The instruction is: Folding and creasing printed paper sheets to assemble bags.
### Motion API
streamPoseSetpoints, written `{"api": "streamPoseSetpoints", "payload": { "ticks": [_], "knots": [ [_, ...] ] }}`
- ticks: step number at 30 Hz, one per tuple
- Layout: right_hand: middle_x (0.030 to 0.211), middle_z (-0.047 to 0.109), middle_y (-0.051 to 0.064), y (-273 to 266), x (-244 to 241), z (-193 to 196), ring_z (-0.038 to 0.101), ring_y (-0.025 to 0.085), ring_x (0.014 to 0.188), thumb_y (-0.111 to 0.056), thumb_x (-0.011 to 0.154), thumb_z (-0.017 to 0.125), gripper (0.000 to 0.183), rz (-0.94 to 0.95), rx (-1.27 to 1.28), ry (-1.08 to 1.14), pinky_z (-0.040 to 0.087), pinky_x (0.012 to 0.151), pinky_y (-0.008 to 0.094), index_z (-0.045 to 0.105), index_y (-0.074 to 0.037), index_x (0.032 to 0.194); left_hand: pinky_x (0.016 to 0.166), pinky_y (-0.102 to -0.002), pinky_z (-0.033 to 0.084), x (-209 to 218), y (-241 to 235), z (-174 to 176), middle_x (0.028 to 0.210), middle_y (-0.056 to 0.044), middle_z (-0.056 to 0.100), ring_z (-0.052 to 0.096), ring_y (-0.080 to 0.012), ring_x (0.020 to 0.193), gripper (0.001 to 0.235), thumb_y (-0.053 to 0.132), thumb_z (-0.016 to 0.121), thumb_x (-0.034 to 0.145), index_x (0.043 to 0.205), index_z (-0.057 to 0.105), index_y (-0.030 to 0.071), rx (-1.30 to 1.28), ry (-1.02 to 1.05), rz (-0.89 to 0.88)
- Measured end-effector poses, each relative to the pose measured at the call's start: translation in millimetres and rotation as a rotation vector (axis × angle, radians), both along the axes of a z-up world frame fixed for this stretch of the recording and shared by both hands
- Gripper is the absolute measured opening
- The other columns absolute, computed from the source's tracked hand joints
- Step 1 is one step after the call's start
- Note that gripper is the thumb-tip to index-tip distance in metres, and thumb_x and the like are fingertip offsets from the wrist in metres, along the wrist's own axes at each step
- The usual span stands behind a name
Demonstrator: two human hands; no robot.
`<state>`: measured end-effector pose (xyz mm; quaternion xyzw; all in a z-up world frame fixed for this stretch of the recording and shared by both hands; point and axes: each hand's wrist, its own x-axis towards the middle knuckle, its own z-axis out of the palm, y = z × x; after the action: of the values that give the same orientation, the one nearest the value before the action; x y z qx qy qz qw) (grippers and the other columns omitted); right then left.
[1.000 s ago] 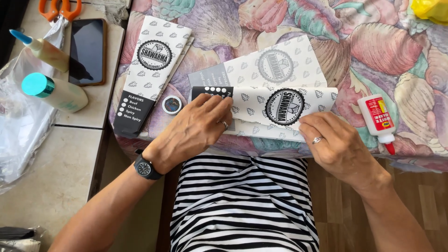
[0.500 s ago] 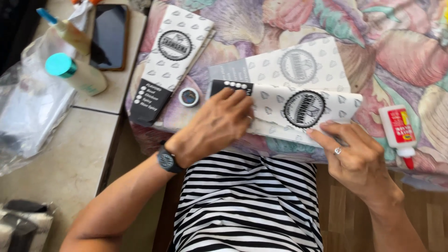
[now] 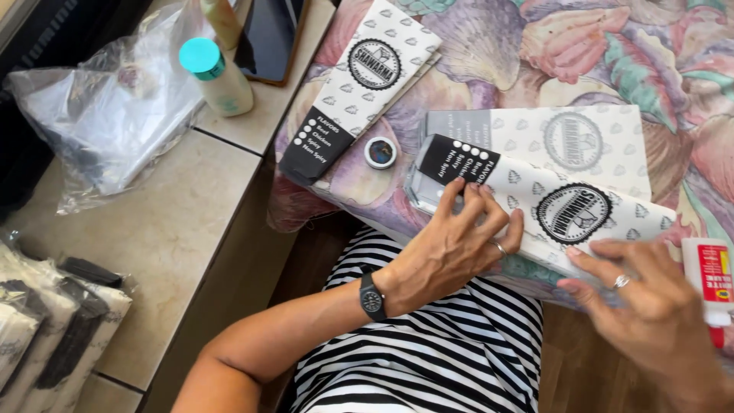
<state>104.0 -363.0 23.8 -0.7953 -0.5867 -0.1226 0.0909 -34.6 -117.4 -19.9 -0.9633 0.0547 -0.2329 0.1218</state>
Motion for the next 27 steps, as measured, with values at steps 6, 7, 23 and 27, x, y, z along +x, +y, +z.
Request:
{"api": "streamPoseSetpoints", "payload": {
  "ticks": [6, 7, 23, 27],
  "knots": [
    [0.108, 0.069, 0.021, 140.8, 2.7, 54.8, 0.068, 0.033, 0.099, -0.002, 0.091, 0.082, 0.02, 0.32, 0.14, 0.19, 0.058, 0.089, 0.041, 0.074, 0.008, 0.106, 0.107, -0.049, 0.049, -4.7, 3.3, 9.3, 0.126, -0.015, 0.053, 0.055, -0.03, 0.116, 0.041, 0.015, 0.052, 0.1, 0.138, 0.04, 0.019, 0.056, -0.04, 0.049],
    [0.108, 0.069, 0.021, 169.5, 0.5, 45.5, 0.068, 0.033, 0.099, -0.002, 0.091, 0.082, 0.02, 0.319, 0.145, 0.193, 0.058, 0.089, 0.041, 0.074, 0.008, 0.106, 0.107, -0.049, 0.049, -3.6, 3.0, 3.7, 0.126, -0.015, 0.053, 0.055, -0.03, 0.116, 0.041, 0.015, 0.052, 0.1, 0.138, 0.04, 0.019, 0.06, -0.037, 0.048],
    [0.119, 0.066, 0.02, 158.1, 14.2, 69.1, 0.064, 0.034, 0.106, 0.008, 0.088, 0.074, 0.034, 0.419, -0.043, 0.22, 0.055, 0.099, 0.042, 0.069, 0.003, 0.12, 0.109, -0.049, 0.046, -4.0, 5.3, 3.2, 0.128, -0.017, 0.052, 0.053, -0.0315, 0.119, 0.045, 0.022, 0.053, 0.097, 0.139, 0.039, 0.02, 0.0, -0.04, 0.037],
    [0.12, 0.072, 0.021, 125.0, 36.1, 20.7, 0.068, 0.035, 0.11, 0.021, 0.089, 0.07, 0.03, 0.363, 0.062, 0.251, 0.058, 0.098, 0.04, 0.073, 0.006, 0.115, 0.108, -0.047, 0.047, -3.4, 8.9, 4.8, 0.128, -0.015, 0.053, 0.053, -0.0284, 0.119, 0.041, 0.022, 0.052, 0.1, 0.139, 0.039, 0.021, 0.026, -0.045, 0.045]
  ]
}}
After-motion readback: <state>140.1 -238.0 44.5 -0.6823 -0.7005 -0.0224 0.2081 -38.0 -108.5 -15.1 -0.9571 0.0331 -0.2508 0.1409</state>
